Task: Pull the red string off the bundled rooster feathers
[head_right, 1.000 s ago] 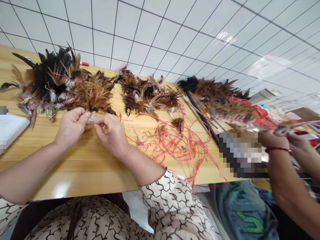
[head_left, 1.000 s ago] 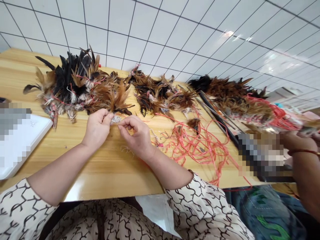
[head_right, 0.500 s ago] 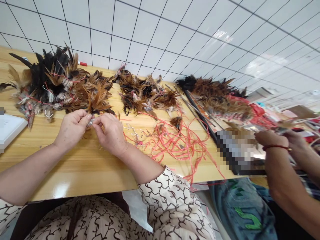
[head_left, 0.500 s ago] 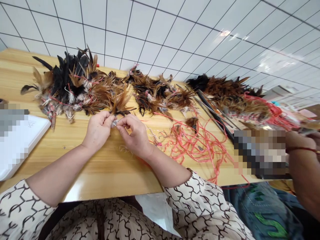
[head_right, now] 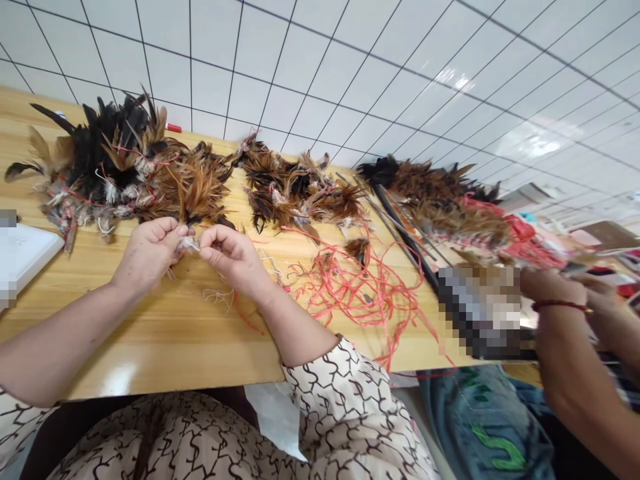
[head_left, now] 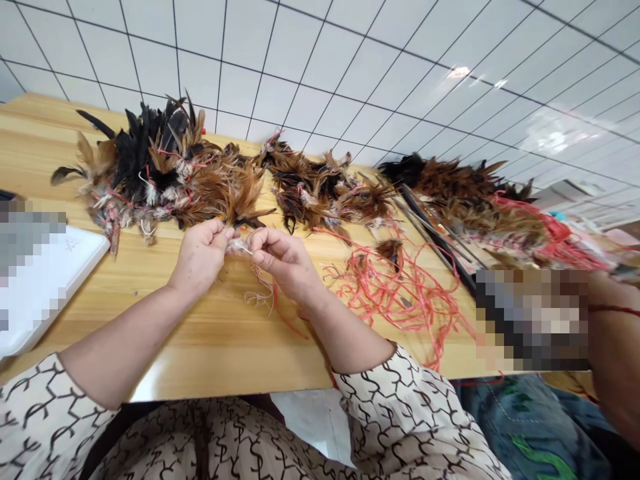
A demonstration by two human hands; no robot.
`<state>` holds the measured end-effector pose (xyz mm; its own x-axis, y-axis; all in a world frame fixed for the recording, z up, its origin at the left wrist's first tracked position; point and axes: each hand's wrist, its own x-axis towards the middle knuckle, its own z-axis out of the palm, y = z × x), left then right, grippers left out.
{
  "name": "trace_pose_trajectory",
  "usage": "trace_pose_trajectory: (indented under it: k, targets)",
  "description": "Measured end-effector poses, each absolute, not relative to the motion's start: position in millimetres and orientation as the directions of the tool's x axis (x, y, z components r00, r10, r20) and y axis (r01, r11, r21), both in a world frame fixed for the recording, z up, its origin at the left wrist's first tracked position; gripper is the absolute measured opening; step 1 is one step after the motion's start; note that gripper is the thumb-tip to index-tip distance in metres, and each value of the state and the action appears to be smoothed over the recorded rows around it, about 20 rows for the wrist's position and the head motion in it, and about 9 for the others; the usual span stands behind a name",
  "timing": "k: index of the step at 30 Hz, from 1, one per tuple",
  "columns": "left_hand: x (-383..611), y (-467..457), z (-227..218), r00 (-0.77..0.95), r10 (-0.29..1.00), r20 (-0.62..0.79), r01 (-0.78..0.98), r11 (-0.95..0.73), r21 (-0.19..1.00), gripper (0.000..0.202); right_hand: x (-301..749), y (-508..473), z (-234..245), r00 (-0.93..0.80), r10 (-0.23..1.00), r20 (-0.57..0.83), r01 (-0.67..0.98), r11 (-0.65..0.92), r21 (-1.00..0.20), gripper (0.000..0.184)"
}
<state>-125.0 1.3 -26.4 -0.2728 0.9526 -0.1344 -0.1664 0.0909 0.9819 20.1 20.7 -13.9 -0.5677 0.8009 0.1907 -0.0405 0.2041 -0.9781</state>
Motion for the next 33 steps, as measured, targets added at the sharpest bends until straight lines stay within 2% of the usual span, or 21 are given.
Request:
trace_pose_trajectory:
  k: [4, 10, 19, 22, 24, 25, 27, 30, 33]
  targets:
    - [-127.6, 4.2, -23.2, -0.336, 0.930, -0.151, -0.176, 0.095, 0.980, 0.019, 28.0, 26.8, -8.1, -0.502, 0.821, 0.273, -0.104, 0.256, -0.961, 0.041]
    - [-129.8, 3.7, -24.0, -0.341, 0.936, -0.085, -0.083, 0.060, 0.995, 0.024, 38.1, 35.6, -5.8, -0.496, 0.851, 0.173, -0.040, 0.176, -0.984, 0.041]
    - [-141.3, 9.8, -36.9, -0.396, 0.918, 0.000, -0.008, -0.003, 1.000, 0.017, 50.4, 47.5, -2.0, -0.504, 0.855, 0.120, -0.044, 0.114, -0.993, 0.040]
    - [-142.2, 10.2, -37.3, -0.394, 0.919, 0.015, 0.024, -0.006, 1.000, 0.018, 56.7, 48.2, 2.7, -0.550, 0.832, 0.074, 0.053, 0.123, -0.991, 0.036]
    - [-140.7, 9.0, -35.4, -0.375, 0.926, 0.035, 0.053, -0.016, 0.998, 0.019, 57.7, 46.8, 4.0, -0.600, 0.798, 0.050, 0.181, 0.197, -0.964, 0.029]
    - [-139.5, 8.0, -34.2, -0.363, 0.931, 0.049, 0.072, -0.024, 0.997, 0.020, 56.7, 45.3, 3.7, -0.608, 0.790, 0.077, 0.240, 0.276, -0.931, 0.025]
    - [-136.5, 5.6, -31.9, -0.333, 0.940, 0.074, 0.115, -0.038, 0.993, 0.020, 51.3, 40.6, 1.0, -0.590, 0.774, 0.228, 0.326, 0.487, -0.810, 0.016]
    - [-132.2, 1.9, -29.8, -0.288, 0.951, 0.113, 0.201, -0.055, 0.978, 0.020, 38.5, 30.8, -6.7, -0.587, 0.647, 0.487, 0.407, 0.755, -0.514, 0.008]
    - [-129.2, -1.1, -29.4, -0.243, 0.957, 0.155, 0.295, -0.079, 0.952, 0.022, 26.7, 21.5, -15.5, -0.667, 0.508, 0.545, 0.485, 0.851, -0.201, 0.017]
